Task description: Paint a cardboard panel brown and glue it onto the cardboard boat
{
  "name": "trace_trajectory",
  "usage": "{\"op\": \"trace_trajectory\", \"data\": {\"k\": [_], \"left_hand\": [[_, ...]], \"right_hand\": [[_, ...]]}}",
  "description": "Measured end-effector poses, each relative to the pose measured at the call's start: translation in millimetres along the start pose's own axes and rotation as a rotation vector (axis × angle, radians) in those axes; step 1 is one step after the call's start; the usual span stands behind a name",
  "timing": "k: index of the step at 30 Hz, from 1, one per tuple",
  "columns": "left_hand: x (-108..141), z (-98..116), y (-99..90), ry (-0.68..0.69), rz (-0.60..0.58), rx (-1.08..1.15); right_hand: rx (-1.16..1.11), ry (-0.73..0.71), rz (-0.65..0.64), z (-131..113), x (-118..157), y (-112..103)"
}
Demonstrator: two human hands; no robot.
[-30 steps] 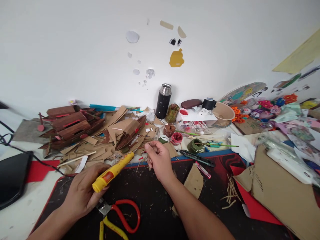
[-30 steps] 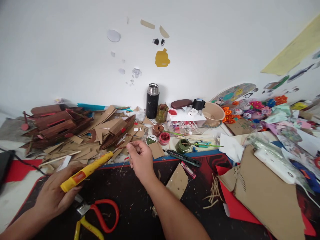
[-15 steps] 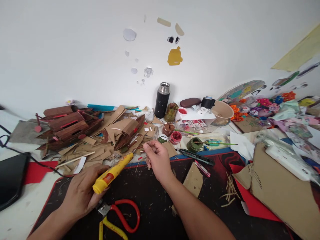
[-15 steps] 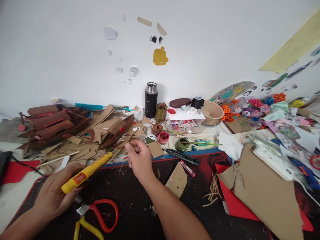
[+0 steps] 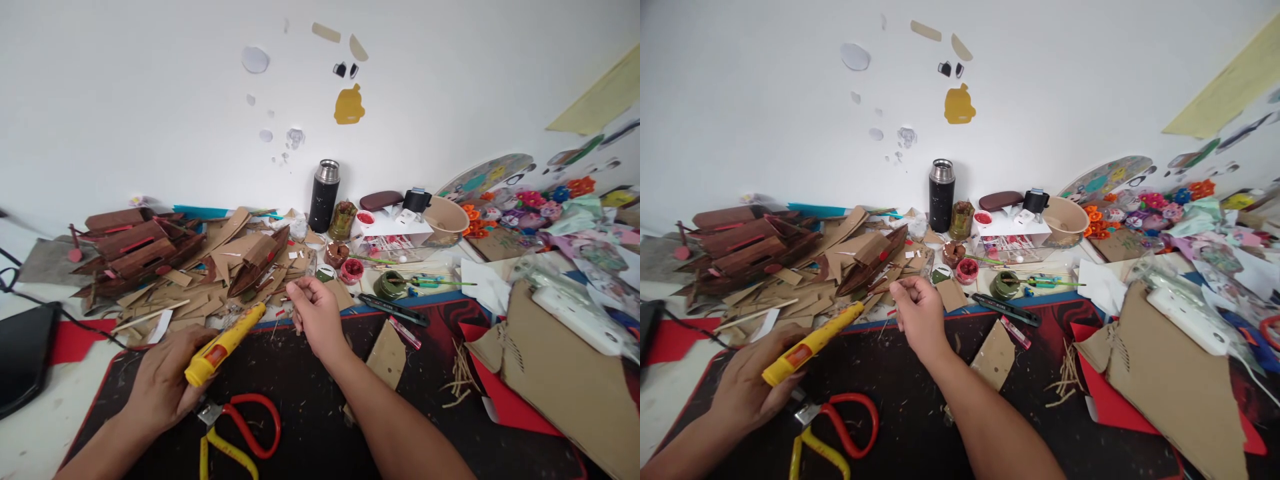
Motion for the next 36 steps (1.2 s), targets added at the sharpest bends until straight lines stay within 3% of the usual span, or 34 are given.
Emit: {"op": "trace_trajectory", "data": {"k": [26, 36], "left_hand": [[0.3, 1.9, 1.0, -0.087, 0.024, -0.004], [4.8, -6.4, 2.6, -0.017, -0.002, -0.008]], "right_hand": [[0.008, 0.015, -0.001, 1.5, 0.3, 0.9], [-0.023, 0.024, 0.003, 4.2, -1.1, 0.4]]}}
Point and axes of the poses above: each hand's wrist, its own x-axis away from the middle knuckle, its own y-axis out of the palm, z = x × y, the point moved 3 cm from there along -x, towards the middle knuckle, and after that the axes turned 11 degrees about z, right-handed, at the moved point
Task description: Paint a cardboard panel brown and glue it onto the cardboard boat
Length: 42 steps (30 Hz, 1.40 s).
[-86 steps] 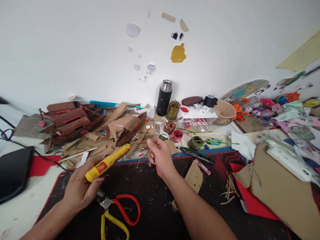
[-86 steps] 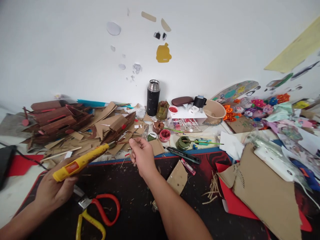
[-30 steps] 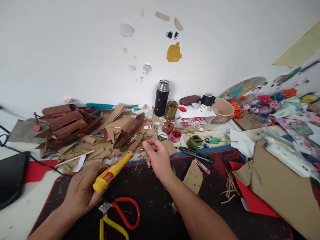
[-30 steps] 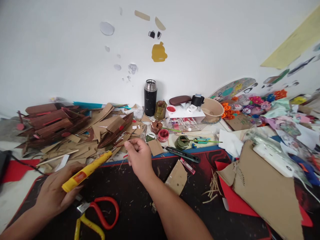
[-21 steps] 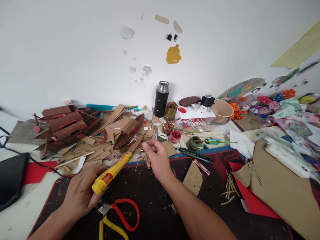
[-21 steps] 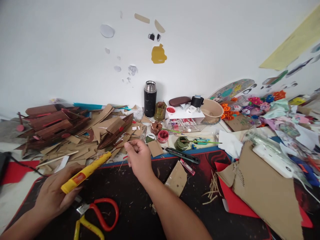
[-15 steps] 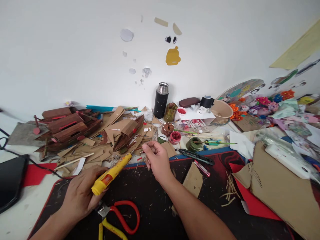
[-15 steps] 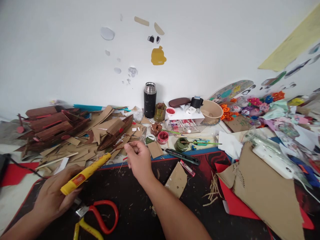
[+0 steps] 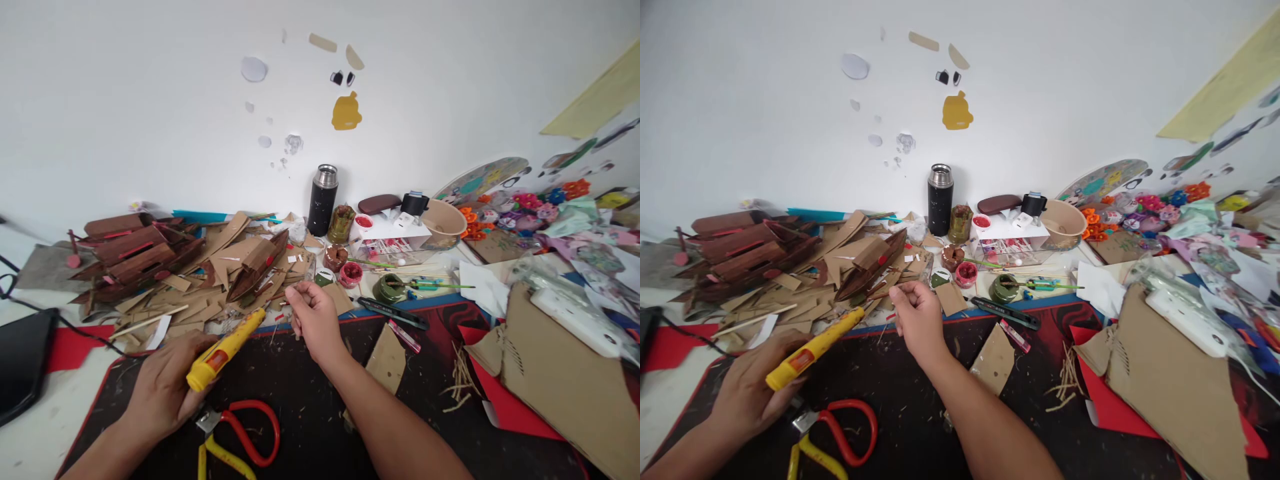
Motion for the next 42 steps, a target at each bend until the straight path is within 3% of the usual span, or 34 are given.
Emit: {"op": "trace_trajectory", "data": {"k": [15, 23, 29, 42], "left_hand": [[1, -6, 0.7, 0.071, 0.014, 0.006], [0, -3, -0.7, 0.044, 0.015, -0.012], [-6, 7, -2.9, -0.056, 0.035, -0.006], [-3, 3, -5.4, -0.020, 0.034, -0.001]], "right_hand": [[-0.075, 0.093, 0.028, 2, -1, 0], [-0.085, 0.139, 0.024, 1, 1, 0], [-0.102, 0.161, 0.006, 0, 2, 1], [-0.119, 0.198, -0.008, 4, 1, 0]]}}
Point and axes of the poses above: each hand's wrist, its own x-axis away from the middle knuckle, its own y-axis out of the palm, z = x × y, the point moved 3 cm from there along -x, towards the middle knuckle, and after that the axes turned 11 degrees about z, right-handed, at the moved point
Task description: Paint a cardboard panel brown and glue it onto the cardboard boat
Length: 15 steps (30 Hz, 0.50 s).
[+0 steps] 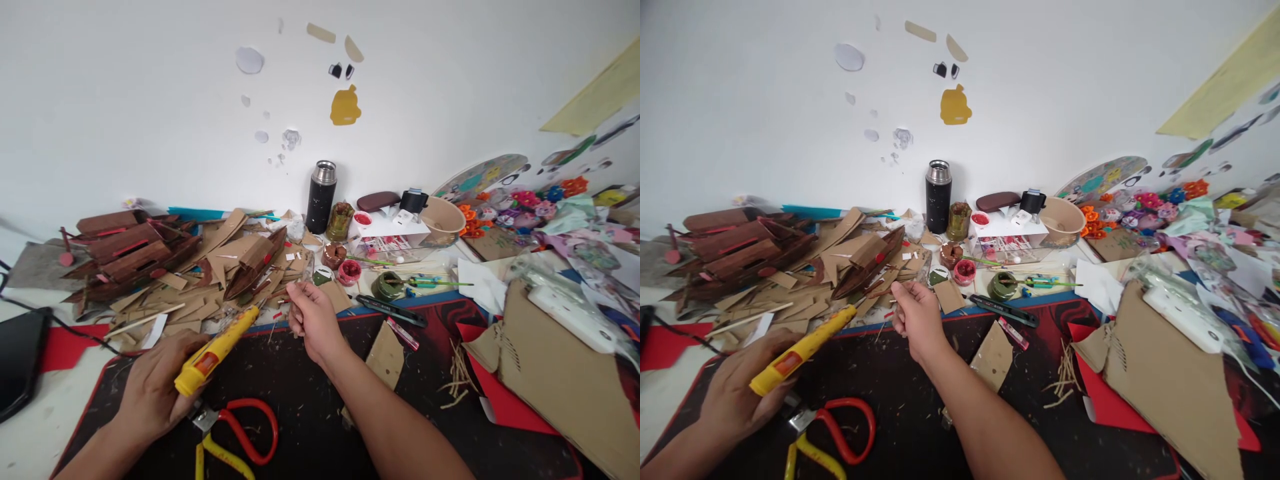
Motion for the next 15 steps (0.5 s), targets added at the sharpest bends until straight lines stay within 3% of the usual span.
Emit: {"op": "trace_trajectory", "data": {"k": [15], "left_hand": [[2.5, -4.5, 1.9, 0.079, 0.005, 0.014]], "right_hand": [[-0.002, 0.020, 0.001, -0.5, 1.3, 1.1]]}}
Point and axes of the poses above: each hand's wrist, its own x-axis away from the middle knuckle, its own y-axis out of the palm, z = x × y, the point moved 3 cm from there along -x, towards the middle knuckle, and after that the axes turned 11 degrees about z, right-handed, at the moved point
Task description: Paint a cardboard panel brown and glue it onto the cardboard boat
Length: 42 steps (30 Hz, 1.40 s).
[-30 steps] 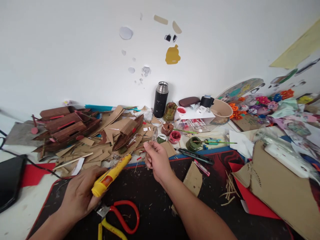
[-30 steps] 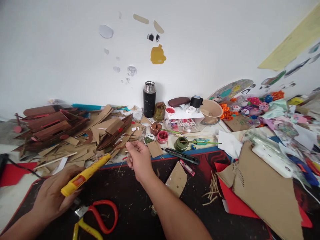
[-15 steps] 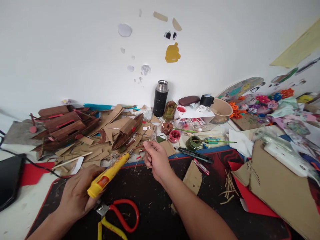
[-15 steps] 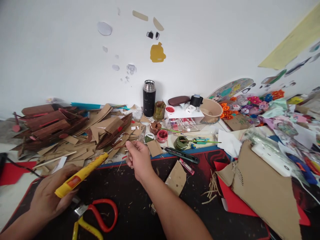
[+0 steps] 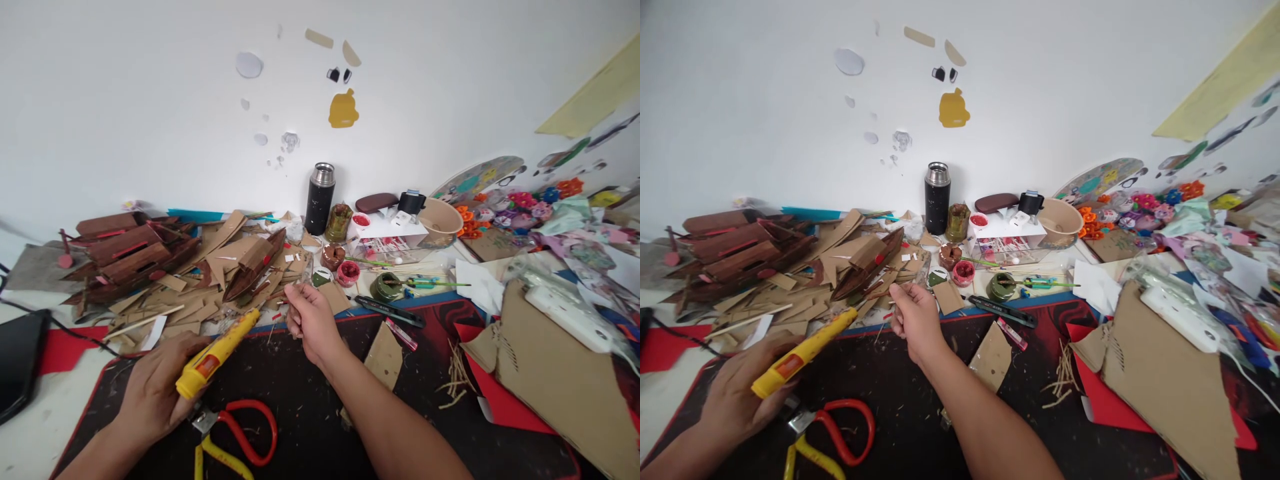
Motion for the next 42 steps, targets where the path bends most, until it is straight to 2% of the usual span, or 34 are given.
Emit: {"op": "trace_trajectory", "data": {"k": [14, 18, 23, 26, 28, 31, 42], "left_hand": [[0, 2, -0.5, -0.132, 0.003, -0.011], [1, -6, -7.0, -0.250, 0.032, -0.049], [6, -20, -18.0, -0.267, 0.004, -0.126], [11, -26, -26.5, -0.389, 0.033, -0.213], [13, -28, -31.4, -0.459, -0.001, -0.239], [11, -30, -38.2, -0.487, -0.068, -0.231], [13, -36, -53.0, -0.656, -0.183, -0.390]], "right_hand": [[-0.010, -0.014, 0.013, -3, -1, -2], [-0.023, -0.030, 0.022, -5, -2, -2], [-0.013, -0.015, 0.014, -4, -2, -1], [-0.002, -0.023, 0.007, -3, -2, -2], [0.006, -0.027, 0.002, -2, -2, -2], [0.019, -0.024, -0.007, 1, -2, -3], [0.043, -0.026, -0.007, 2, 0, -3]]}}
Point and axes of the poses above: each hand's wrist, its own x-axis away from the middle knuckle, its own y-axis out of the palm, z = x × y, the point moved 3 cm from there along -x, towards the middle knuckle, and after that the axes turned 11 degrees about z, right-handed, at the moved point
